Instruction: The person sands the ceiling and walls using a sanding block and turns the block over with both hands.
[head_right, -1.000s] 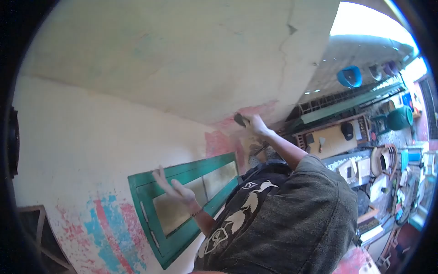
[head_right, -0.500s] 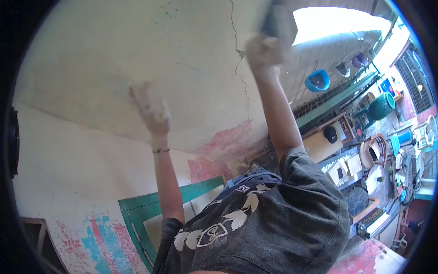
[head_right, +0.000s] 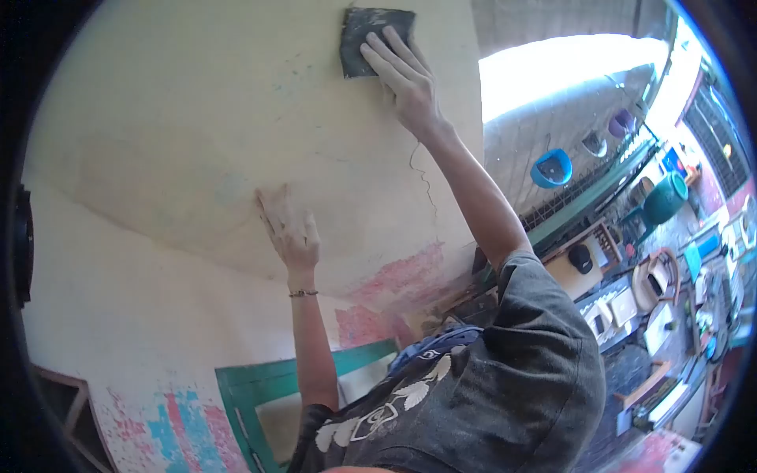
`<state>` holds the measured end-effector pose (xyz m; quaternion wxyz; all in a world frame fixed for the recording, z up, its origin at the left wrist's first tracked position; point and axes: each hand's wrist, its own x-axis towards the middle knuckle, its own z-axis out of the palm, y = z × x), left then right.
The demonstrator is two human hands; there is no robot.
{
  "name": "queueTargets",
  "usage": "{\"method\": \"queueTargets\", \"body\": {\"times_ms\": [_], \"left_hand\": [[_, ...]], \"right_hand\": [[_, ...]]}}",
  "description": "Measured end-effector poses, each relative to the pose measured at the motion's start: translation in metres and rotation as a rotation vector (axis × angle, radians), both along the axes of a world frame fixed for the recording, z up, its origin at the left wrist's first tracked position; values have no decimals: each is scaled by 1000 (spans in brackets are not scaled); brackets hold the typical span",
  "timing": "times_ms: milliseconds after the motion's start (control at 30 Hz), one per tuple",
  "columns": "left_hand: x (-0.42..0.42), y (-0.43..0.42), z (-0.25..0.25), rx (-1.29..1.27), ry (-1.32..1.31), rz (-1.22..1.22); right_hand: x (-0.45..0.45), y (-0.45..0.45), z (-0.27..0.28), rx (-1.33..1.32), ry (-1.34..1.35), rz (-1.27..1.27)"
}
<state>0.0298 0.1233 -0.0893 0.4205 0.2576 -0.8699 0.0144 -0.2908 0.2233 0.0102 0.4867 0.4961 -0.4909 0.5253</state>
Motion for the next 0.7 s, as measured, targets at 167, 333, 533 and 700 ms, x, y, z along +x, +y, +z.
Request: {"method": "queueTargets", "body": {"times_ms": [167, 333, 533, 700], "left_hand": [[-20, -7, -10, -19, 0, 85], [-32, -14, -18, -69, 61, 110], [-29, -14, -23, -27, 45, 105], [-22, -12, 19, -121, 55, 114]], "right_hand": [[-22, 22, -8, -139, -63, -88], [-34, 29, -13, -181, -216, -185], [-31, 25, 19, -311, -195, -134], [-38, 23, 66, -369, -49, -288]]}}
